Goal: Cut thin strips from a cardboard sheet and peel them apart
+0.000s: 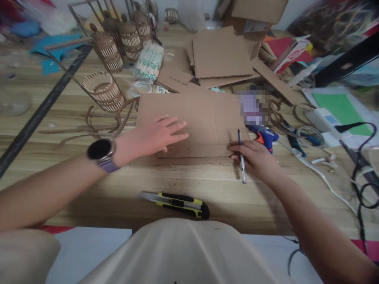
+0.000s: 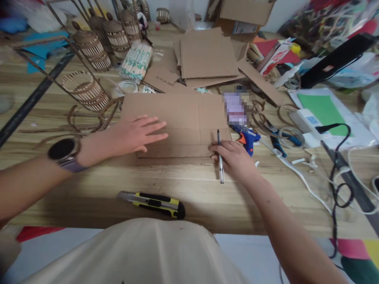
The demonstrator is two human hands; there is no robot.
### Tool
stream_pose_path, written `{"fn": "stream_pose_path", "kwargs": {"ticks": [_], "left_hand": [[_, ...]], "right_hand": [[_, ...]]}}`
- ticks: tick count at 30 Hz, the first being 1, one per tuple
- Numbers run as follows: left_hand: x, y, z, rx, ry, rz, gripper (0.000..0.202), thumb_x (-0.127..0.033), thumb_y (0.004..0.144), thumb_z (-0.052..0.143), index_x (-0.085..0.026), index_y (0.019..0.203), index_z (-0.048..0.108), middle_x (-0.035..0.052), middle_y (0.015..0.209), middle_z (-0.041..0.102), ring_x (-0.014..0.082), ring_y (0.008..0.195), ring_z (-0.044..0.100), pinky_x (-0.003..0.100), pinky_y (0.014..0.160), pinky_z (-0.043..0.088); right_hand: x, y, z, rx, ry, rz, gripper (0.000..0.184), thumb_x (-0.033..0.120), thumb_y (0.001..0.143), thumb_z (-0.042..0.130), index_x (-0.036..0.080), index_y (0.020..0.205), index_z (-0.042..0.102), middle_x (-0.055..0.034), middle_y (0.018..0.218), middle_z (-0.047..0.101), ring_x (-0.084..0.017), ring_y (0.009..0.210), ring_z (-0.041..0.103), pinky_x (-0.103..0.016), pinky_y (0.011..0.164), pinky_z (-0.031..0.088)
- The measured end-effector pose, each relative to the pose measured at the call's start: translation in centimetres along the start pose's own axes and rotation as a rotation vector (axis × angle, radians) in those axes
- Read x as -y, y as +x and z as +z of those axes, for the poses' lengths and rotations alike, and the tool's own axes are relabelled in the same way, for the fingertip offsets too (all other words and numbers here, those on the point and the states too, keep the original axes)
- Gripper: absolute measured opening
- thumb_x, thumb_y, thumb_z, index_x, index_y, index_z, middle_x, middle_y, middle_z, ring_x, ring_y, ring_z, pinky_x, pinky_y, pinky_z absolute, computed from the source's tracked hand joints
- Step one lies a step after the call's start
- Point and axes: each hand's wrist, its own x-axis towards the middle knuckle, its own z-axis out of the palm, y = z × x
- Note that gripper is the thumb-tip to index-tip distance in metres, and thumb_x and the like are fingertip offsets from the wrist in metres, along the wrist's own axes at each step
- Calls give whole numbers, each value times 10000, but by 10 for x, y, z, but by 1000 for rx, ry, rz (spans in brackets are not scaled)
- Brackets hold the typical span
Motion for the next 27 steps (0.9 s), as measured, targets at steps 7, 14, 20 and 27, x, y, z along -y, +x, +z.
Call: {"fn": "stream_pose_path", "kwargs": {"ticks": [7, 14, 20, 27], "left_hand": [[-22, -114, 39, -206, -121, -600, 399, -376, 994, 447, -190, 1264, 674, 156, 1272, 716, 357, 1124, 696, 510, 979, 551], [-46, -129, 65, -379, -409, -772, 332, -345, 984, 433, -180, 1197, 628, 143, 1228, 727, 277, 1100, 718, 442, 970, 584], [-42, -130, 65, -438, -469, -818, 344, -371, 963, 502, -190, 1233, 615, 138, 1310, 680, 265, 1088, 710, 454, 978, 581], [-49, -126, 70, -457, -526, -811, 272, -362, 949, 549, -217, 1135, 685, 105, 1360, 654, 240, 1030, 721, 416, 929, 609]], "right_hand": [[3, 11, 2, -34, 81, -19, 206, 339, 986, 545, 237, 1058, 710, -111, 1084, 762, -284, 973, 705, -468, 854, 557], [26, 28, 19, -17, 118, -74, 215, 357, 986, 553, 242, 1077, 710, -105, 1107, 765, -295, 1016, 708, -479, 863, 559], [60, 43, 38, -15, 102, -90, 230, 369, 997, 544, 247, 1096, 712, -105, 1097, 758, -284, 1014, 703, -454, 852, 546], [52, 39, 36, -19, 44, -77, 242, 364, 1003, 522, 245, 1095, 712, -111, 1131, 755, -302, 1010, 694, -474, 835, 540]]}}
